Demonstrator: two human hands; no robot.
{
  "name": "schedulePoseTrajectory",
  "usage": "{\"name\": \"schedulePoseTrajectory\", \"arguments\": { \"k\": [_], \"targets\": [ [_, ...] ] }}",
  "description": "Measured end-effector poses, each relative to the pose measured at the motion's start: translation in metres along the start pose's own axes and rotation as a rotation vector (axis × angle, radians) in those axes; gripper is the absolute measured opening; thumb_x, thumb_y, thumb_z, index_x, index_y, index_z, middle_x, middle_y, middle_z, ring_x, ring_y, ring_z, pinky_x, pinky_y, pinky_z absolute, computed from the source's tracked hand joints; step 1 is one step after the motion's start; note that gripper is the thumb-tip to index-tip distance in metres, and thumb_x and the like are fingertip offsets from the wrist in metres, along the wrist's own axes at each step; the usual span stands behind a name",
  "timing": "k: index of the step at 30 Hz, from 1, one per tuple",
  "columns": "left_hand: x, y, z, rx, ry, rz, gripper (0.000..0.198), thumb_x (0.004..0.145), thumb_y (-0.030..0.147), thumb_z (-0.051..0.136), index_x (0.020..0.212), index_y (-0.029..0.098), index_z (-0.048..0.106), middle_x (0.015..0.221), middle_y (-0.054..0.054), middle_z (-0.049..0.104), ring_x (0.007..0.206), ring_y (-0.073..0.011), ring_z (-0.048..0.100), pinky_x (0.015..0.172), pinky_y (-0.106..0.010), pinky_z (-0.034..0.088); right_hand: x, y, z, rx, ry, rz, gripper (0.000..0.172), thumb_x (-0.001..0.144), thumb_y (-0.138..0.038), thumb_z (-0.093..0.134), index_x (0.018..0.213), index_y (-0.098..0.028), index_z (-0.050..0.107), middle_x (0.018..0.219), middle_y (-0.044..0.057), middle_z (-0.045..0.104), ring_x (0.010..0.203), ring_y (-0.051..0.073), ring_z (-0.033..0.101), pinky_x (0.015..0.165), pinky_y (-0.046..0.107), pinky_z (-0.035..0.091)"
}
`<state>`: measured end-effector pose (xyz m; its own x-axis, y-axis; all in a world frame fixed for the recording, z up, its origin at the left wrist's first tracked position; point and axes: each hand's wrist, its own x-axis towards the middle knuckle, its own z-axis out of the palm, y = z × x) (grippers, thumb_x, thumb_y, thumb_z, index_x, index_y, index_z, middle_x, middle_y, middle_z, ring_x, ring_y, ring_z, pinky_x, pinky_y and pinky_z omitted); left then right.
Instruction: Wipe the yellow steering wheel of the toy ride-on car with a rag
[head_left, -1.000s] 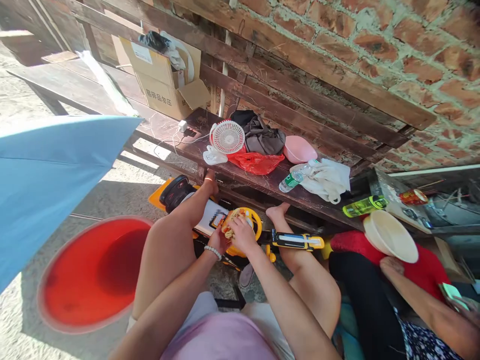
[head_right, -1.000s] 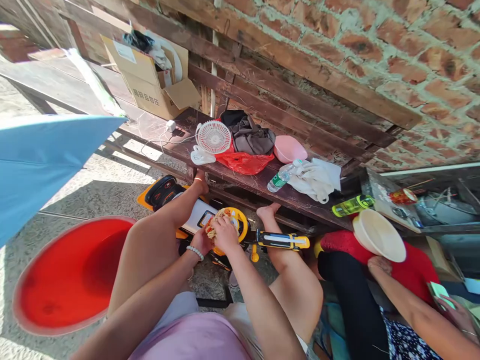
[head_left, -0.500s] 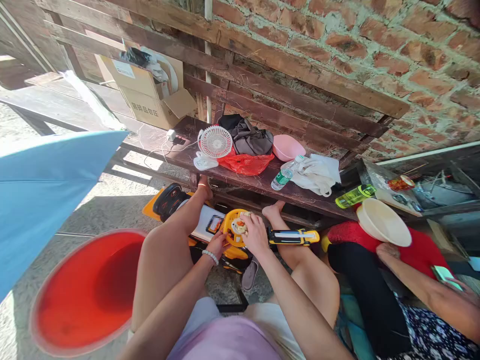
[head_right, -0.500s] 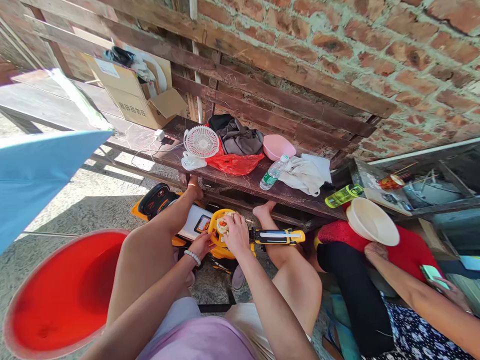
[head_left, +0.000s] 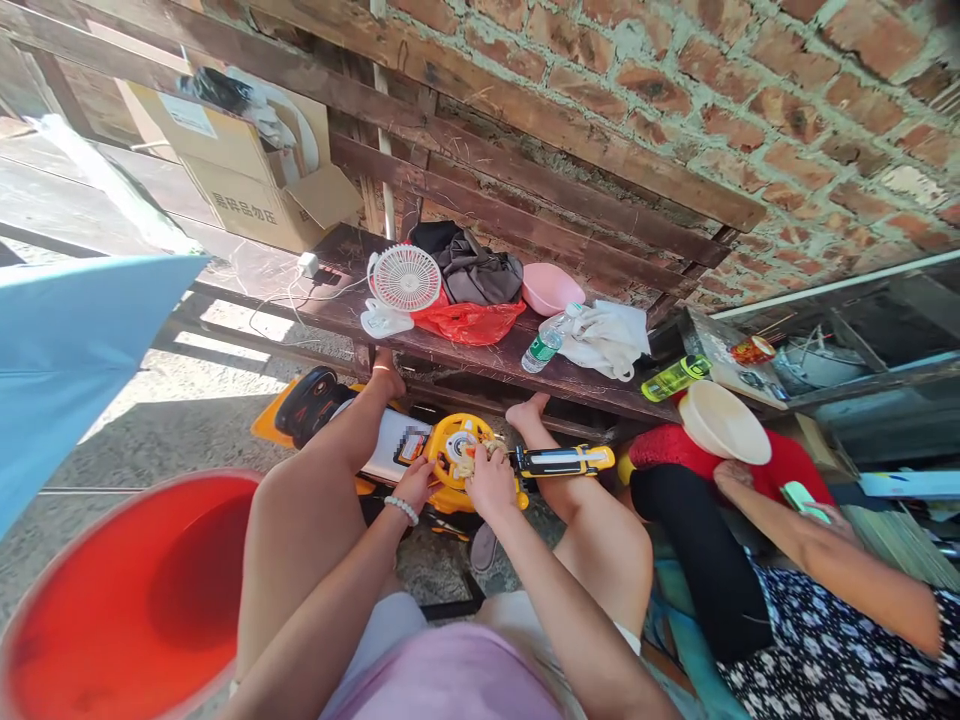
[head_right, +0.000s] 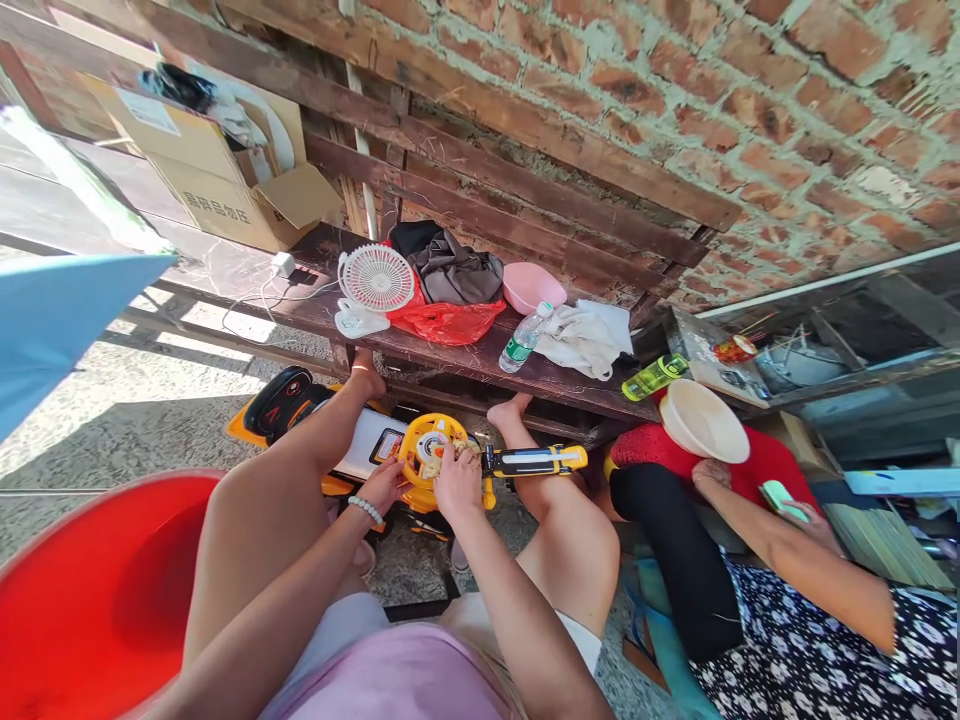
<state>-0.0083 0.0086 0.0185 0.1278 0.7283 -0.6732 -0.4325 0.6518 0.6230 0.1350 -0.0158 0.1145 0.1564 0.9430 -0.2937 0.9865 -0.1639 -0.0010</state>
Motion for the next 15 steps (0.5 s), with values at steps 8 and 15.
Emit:
{"name": "schedulePoseTrajectory", "arguments": {
  "k": [8,15],
  "targets": [
    [-0.013,-0.010,-0.012,0.395,0.132,0.419,0.045,0.083,0.031,0.070,0.126,0.019,0.063,0.128,-0.014,0.067,0.130,-0.0312,0.061,0.112,-0.052,0.051,-0.071,0.002,0.025,0.267,-0.048,-0.281,0.053,0.079,-0.012,0.070,0.131,-0.024,0.066,0.128,0.013,0.067,0.120,0.030,0.063,0.104,0.042,0.051],
    [-0.034,-0.025,-0.003,1.477,0.033,1.027,0.066,0.093,0.019,0.050,0.158,0.016,0.049,0.173,-0.016,0.035,0.164,-0.0350,0.022,0.131,-0.060,0.024,-0.080,0.092,0.004,0.498,0.418,-0.289,0.066,0.079,-0.013,0.061,0.143,-0.031,0.061,0.147,0.011,0.059,0.131,0.032,0.059,0.111,0.051,0.051]
  ]
}}
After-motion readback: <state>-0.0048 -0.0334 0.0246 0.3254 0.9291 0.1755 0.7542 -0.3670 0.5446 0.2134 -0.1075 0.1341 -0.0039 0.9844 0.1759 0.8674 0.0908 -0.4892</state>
